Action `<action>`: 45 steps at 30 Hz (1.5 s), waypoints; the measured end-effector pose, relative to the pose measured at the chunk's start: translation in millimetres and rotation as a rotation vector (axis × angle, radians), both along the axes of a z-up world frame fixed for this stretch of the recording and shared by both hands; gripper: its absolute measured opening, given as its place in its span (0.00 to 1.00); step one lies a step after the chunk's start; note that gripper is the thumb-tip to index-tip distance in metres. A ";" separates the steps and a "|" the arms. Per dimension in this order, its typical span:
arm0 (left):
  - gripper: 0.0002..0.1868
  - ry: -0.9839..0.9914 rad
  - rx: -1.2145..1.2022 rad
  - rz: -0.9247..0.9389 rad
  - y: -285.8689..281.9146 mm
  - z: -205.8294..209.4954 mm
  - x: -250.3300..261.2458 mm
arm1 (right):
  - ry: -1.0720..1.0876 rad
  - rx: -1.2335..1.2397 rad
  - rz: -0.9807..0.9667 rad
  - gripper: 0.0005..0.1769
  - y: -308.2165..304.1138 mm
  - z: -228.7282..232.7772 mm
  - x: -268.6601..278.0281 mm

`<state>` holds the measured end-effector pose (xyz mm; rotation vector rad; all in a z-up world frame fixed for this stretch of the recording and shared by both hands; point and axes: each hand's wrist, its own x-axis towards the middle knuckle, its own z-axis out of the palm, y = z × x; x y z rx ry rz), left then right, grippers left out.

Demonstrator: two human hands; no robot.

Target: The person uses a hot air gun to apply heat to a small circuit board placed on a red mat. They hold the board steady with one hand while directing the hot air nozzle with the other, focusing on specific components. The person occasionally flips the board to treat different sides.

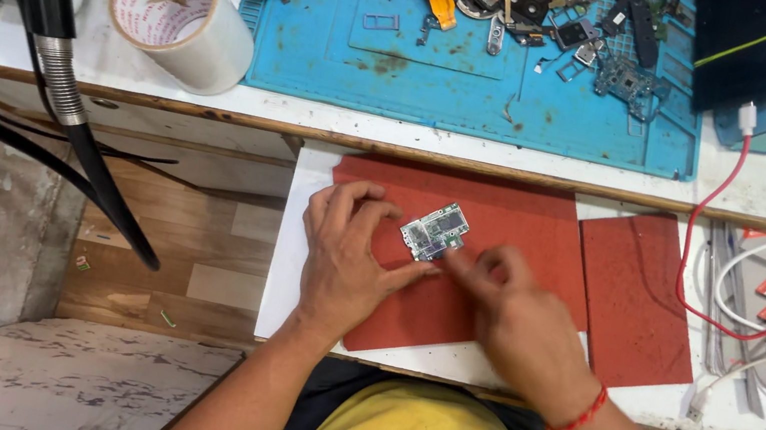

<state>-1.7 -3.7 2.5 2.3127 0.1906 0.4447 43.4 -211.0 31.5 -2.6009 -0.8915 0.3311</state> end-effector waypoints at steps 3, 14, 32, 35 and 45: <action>0.34 0.015 0.014 0.010 1.0 -1.0 1.5 | -0.059 0.111 -0.020 0.35 2.3 1.2 5.0; 0.23 0.000 0.029 -0.031 1.7 0.8 0.9 | -0.007 0.050 -0.047 0.32 -5.1 0.8 -1.3; 0.24 0.004 0.042 -0.004 0.5 -0.2 3.5 | 0.045 -0.038 0.003 0.38 -7.1 3.9 15.6; 0.23 -0.014 0.064 -0.013 -1.0 -0.9 2.3 | 0.006 0.037 0.011 0.37 -9.6 1.7 17.6; 0.22 0.015 0.031 -0.013 -1.6 -0.6 2.8 | -0.004 0.099 0.171 0.41 -12.5 0.0 9.8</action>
